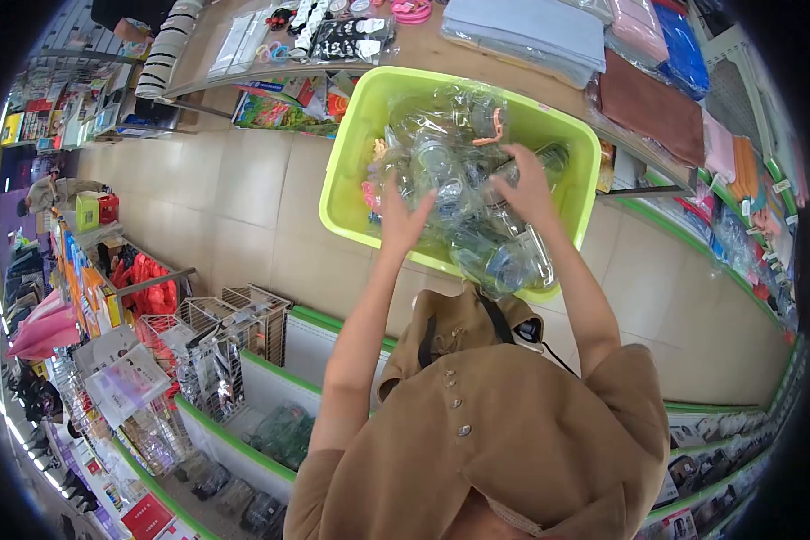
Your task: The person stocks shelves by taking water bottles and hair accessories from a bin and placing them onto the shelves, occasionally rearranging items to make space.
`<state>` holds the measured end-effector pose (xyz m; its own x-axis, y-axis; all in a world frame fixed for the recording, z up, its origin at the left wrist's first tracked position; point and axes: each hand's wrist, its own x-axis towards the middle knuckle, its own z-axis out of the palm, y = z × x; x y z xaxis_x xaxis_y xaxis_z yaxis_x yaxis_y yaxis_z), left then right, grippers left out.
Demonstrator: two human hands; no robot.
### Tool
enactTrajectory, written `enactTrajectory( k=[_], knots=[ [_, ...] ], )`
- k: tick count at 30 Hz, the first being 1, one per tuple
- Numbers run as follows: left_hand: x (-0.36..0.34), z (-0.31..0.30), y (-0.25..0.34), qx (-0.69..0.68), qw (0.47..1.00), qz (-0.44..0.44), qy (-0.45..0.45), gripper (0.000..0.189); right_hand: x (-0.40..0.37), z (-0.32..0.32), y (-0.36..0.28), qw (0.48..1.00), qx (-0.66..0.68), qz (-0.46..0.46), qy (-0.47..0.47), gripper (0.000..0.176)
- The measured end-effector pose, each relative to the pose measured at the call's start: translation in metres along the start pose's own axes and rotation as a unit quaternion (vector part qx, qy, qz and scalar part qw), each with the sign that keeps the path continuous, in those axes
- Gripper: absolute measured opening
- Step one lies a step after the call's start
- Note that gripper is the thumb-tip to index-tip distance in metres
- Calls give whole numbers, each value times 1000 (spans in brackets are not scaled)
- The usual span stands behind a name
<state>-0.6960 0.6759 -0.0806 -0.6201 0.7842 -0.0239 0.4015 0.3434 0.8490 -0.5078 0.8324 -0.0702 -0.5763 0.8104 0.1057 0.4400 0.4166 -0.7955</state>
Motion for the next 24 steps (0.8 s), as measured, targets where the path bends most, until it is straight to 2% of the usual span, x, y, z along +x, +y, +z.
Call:
enactTrajectory(
  k=[1,3,4,6,7,9,10,11,12,13,15,16,17,18,19,20,21,22,23,24],
  knots=[
    [11,11,6,-2,1000,1,0,87,-15,-2,1,999,-32,-19,-12,53],
    [26,27,27,133,976,-134,-106,107,-41,-10,-3,1000,-24,1,-11,53],
    [29,29,34,131,977,-135,-105,107,-52,-13,-5,1000,-13,21,-10,52],
    [35,28,46,145,945,-234,-174,116,-69,-20,-2,999,0,36,-5,51],
    [37,32,30,145,945,-235,-173,116,-76,-22,0,998,15,55,0,50],
    [40,33,-18,5,981,-164,-107,109,-81,-31,2,998,27,55,1,50],
    [39,18,-7,8,981,-162,-105,109,-82,-34,1,998,37,56,2,50],
    [35,-4,15,-119,952,-231,-161,106,-82,-37,-2,998,39,54,4,50],
    [28,-23,27,-243,900,-295,-211,102,-81,-40,-6,998,39,41,14,49],
    [20,-37,24,-242,901,-293,-207,102,-79,-43,-10,999,39,28,23,49],
    [1,-62,14,-431,821,-282,-244,98,-72,-50,-28,998,53,12,20,48],
    [-13,-73,19,-432,824,-280,-239,98,-68,-50,-37,998,63,0,17,48],
    [-30,-85,29,-461,820,-238,-243,97,-65,-45,-44,998,66,-6,14,48],
    [-48,-93,34,-490,813,-195,-246,96,-63,-39,-52,986,164,24,-30,53],
    [-66,-97,32,-492,815,-194,-236,96,-61,-32,-63,961,259,55,-78,58],
    [-83,-99,29,-530,801,-166,-224,101,-62,-25,-78,960,260,49,-88,58],
    [-99,-101,27,-566,785,-136,-211,106,-65,-19,-97,930,332,98,-127,64],
    [-114,-104,31,-569,786,-133,-200,106,-69,-11,-114,890,400,148,-165,71],
    [-129,-107,39,-524,821,-120,-192,109,-73,0,-126,889,398,144,-175,71],
    [-144,-110,43,-477,853,-109,-183,112,-78,13,-135,862,438,119,-227,73]
  ],
)
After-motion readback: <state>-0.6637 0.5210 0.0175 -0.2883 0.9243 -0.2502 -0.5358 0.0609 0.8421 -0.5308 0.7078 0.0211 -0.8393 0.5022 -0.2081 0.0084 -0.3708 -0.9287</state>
